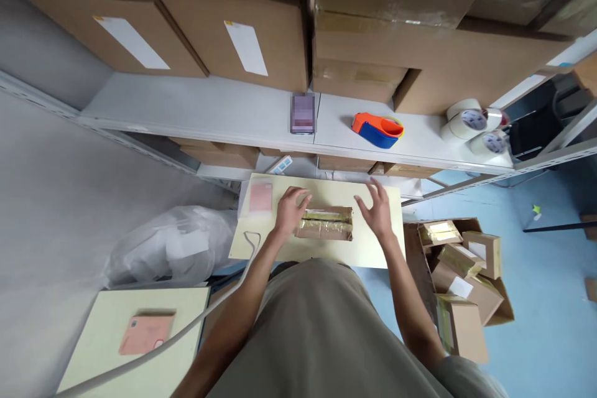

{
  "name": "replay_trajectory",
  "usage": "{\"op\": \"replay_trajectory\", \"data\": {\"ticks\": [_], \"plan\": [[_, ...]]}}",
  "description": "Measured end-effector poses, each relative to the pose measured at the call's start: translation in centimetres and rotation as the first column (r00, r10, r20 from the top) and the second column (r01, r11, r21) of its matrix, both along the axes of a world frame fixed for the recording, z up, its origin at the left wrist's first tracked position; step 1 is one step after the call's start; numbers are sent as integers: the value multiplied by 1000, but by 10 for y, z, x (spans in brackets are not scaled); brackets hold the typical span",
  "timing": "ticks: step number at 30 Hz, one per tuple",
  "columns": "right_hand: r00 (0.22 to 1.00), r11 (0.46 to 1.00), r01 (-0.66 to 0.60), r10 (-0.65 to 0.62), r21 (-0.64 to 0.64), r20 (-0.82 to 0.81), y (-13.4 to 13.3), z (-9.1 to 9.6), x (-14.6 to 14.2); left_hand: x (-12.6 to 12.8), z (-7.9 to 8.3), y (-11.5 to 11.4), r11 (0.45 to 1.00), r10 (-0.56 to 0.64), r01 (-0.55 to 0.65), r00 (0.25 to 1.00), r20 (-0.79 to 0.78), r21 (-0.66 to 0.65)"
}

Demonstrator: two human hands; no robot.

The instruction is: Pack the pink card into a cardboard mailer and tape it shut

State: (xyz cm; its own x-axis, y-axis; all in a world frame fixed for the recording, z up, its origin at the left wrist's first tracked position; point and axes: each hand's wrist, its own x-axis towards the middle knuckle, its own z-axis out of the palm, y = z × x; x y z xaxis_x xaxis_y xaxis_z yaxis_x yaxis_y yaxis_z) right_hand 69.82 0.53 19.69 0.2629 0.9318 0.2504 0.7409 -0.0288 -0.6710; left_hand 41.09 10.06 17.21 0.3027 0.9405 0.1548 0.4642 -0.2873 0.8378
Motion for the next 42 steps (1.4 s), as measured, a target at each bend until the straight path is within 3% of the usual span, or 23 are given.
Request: {"op": "replay_trajectory", "data": {"ticks": [3, 6, 10, 13, 16, 19, 24, 29, 35, 42], "plan": [[985, 992, 29, -49, 123, 163, 55, 42, 31, 32, 41, 27, 998, -32, 28, 998, 53, 62], [949, 988, 50, -92, 144, 301, 111, 69, 55, 61, 81, 47, 992, -55, 40, 992, 116, 123], [916, 993, 120, -104, -18, 388, 168, 80, 66, 87, 119, 58, 970, -100, 55, 978, 183, 237], [881, 968, 184, -85, -172, 466, 181, 89, 57, 92, 131, 54, 962, -107, 45, 970, 218, 269], [837, 931, 231, -43, -282, 546, 165, 101, 38, 82, 131, 44, 974, -80, 24, 966, 247, 224], [846, 928, 201, -3, -314, 534, 128, 106, 15, 60, 120, 33, 993, -58, 24, 951, 304, 115], [941, 965, -56, 137, -257, 309, 54, 94, -16, 22, 100, 12, 998, -48, 25, 906, 421, 61], [961, 945, -245, 266, -219, 72, 3, 86, -37, 2, 113, -12, 998, -64, 65, 890, 452, 14], [950, 920, -303, 313, -247, 2, -19, 87, -48, -9, 135, -27, 987, -149, 161, 903, 402, 3], [930, 893, -355, 367, -277, -8, -29, 93, -45, -12, 130, -25, 975, -209, 224, 916, 342, -4]]}}
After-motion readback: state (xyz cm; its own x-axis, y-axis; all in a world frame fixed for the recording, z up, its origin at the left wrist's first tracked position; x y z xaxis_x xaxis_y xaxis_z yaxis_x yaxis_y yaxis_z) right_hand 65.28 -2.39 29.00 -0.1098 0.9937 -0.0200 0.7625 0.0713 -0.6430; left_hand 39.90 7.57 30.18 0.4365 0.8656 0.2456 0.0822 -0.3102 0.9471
